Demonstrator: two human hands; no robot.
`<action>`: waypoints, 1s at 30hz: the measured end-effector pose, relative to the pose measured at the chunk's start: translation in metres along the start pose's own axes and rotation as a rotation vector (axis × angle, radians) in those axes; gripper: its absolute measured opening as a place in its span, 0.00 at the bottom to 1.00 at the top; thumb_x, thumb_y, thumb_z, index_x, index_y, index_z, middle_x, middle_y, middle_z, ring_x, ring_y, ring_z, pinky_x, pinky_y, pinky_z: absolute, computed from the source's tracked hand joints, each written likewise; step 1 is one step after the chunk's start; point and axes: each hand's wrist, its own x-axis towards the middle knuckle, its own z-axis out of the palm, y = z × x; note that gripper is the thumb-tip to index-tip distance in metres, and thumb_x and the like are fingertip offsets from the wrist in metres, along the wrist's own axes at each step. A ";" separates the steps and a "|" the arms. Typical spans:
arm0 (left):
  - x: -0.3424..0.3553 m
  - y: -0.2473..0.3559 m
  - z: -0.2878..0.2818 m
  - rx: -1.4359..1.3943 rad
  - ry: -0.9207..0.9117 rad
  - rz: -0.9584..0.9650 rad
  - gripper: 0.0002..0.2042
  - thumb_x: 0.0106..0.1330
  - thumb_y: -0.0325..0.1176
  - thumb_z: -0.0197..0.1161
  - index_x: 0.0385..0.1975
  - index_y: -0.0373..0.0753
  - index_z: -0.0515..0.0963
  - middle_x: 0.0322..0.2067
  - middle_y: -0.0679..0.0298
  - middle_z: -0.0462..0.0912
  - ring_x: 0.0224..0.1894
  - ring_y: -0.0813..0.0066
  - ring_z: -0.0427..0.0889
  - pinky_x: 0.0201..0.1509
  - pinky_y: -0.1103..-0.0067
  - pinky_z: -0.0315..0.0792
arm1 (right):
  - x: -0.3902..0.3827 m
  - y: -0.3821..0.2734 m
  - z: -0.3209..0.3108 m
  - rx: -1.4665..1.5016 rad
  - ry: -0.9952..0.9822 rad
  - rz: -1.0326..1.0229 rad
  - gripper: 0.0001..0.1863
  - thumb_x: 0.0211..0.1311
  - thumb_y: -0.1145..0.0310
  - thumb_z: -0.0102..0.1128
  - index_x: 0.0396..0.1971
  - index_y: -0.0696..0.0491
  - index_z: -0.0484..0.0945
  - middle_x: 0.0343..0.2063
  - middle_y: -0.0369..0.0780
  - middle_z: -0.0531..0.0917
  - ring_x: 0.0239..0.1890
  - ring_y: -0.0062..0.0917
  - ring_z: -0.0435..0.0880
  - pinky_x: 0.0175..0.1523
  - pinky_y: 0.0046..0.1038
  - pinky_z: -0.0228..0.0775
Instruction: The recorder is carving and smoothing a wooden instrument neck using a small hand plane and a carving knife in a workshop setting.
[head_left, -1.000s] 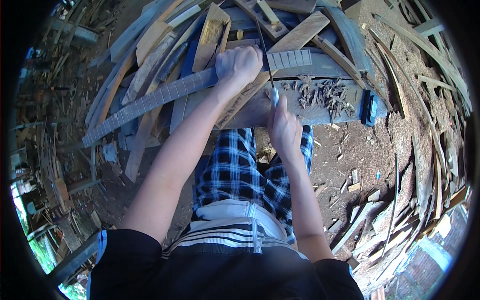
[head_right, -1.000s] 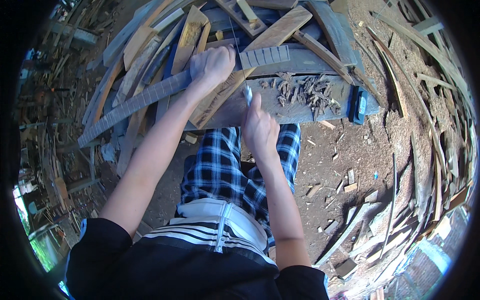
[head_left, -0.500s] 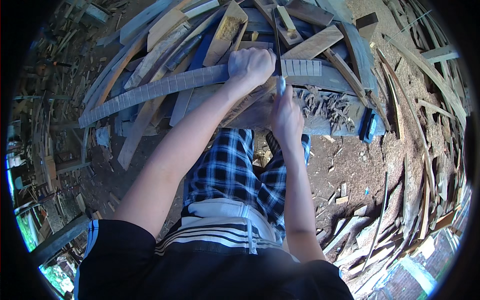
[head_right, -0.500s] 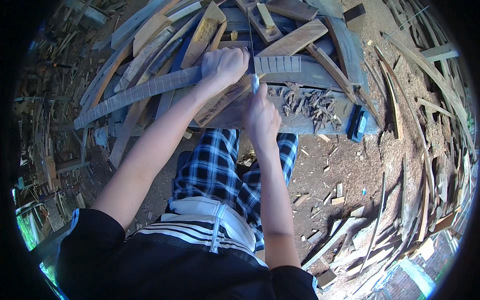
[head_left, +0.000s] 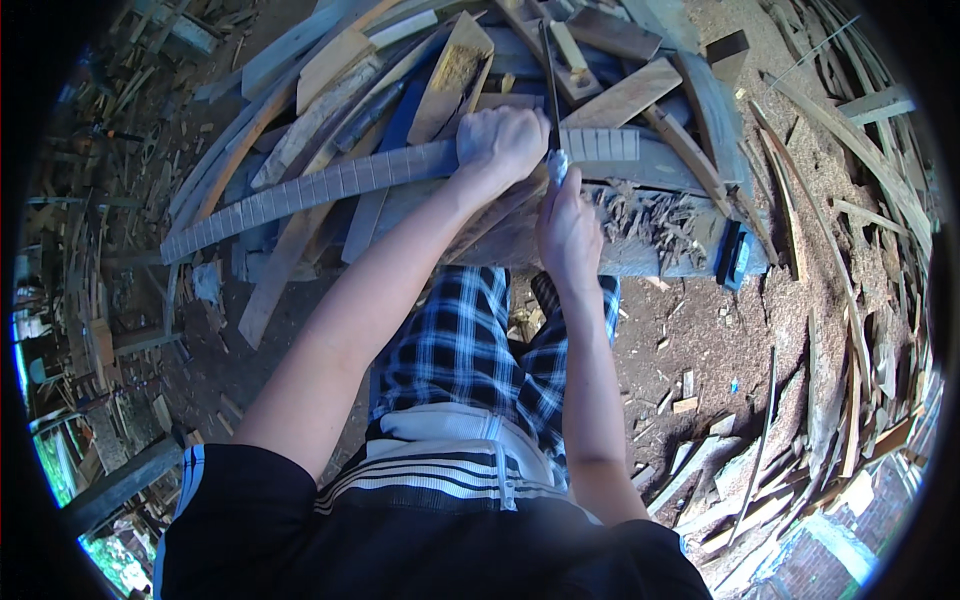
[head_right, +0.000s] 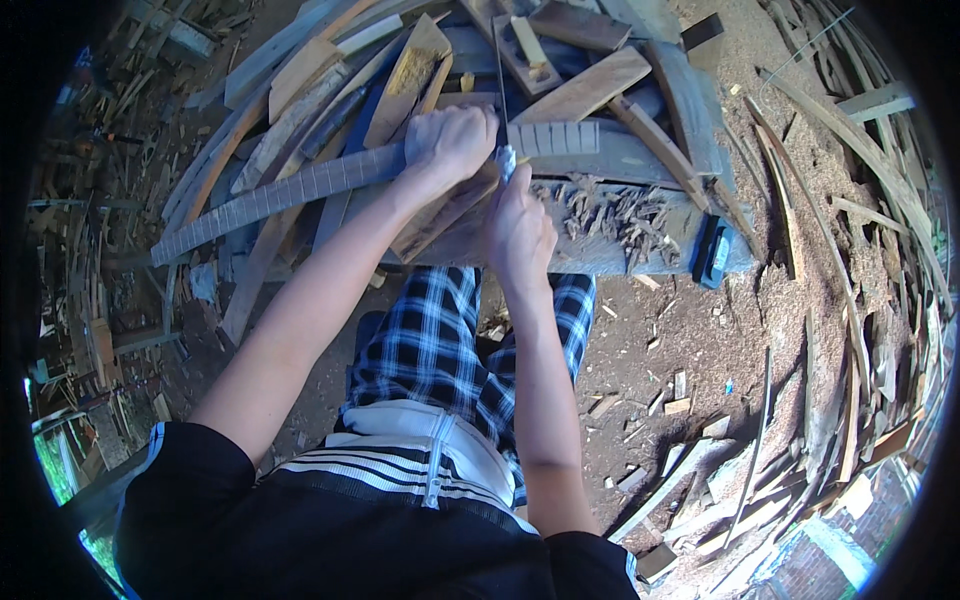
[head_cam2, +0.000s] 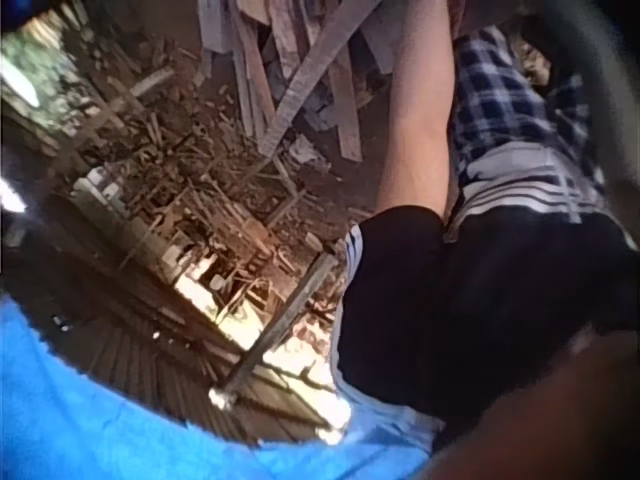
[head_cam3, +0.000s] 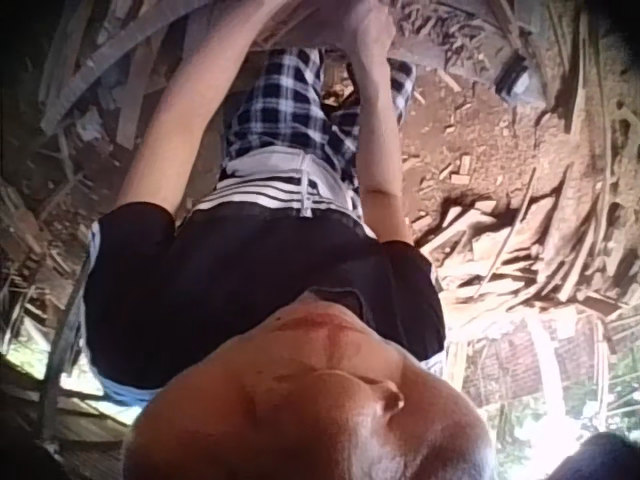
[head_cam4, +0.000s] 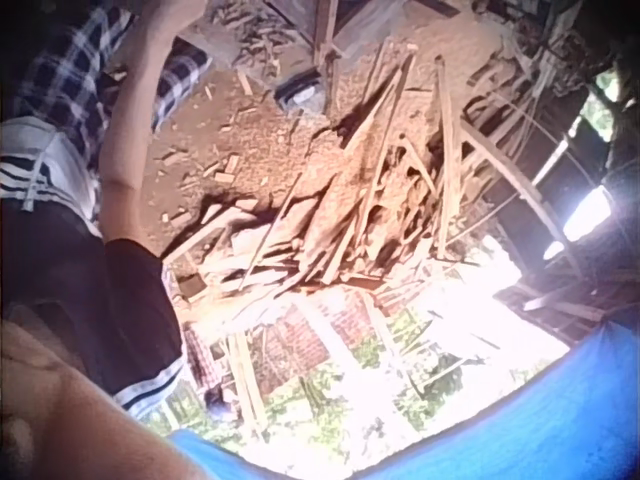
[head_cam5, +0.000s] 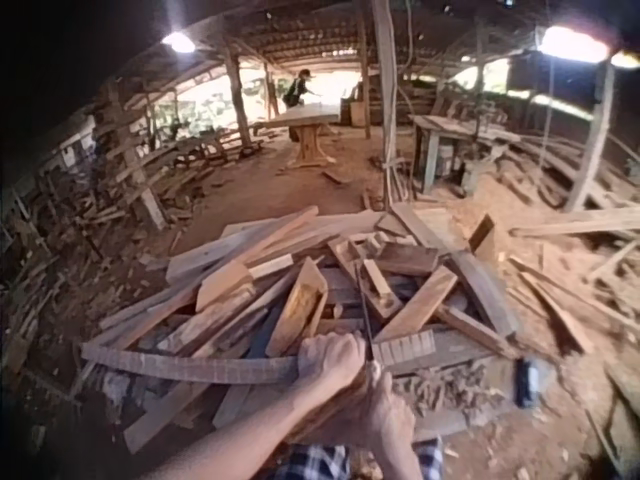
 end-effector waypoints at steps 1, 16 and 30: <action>0.001 -0.002 0.001 0.003 0.012 -0.014 0.25 0.69 0.43 0.41 0.22 0.34 0.83 0.26 0.47 0.83 0.31 0.49 0.84 0.37 0.61 0.77 | -0.003 0.000 0.001 0.003 0.009 -0.008 0.16 0.68 0.65 0.44 0.49 0.60 0.64 0.22 0.58 0.79 0.26 0.54 0.80 0.29 0.51 0.69; 0.002 -0.004 0.007 0.037 0.055 0.009 0.25 0.69 0.43 0.42 0.22 0.34 0.82 0.24 0.47 0.82 0.29 0.49 0.84 0.36 0.61 0.77 | -0.030 0.007 -0.002 -0.014 -0.087 0.089 0.16 0.68 0.66 0.45 0.48 0.60 0.64 0.22 0.58 0.79 0.27 0.55 0.79 0.31 0.51 0.70; 0.000 -0.006 0.000 0.050 0.052 -0.005 0.24 0.68 0.42 0.42 0.19 0.35 0.82 0.23 0.48 0.82 0.28 0.52 0.84 0.34 0.62 0.77 | -0.040 0.006 -0.007 0.013 -0.154 0.109 0.18 0.68 0.66 0.45 0.52 0.62 0.63 0.22 0.59 0.79 0.28 0.54 0.80 0.31 0.52 0.70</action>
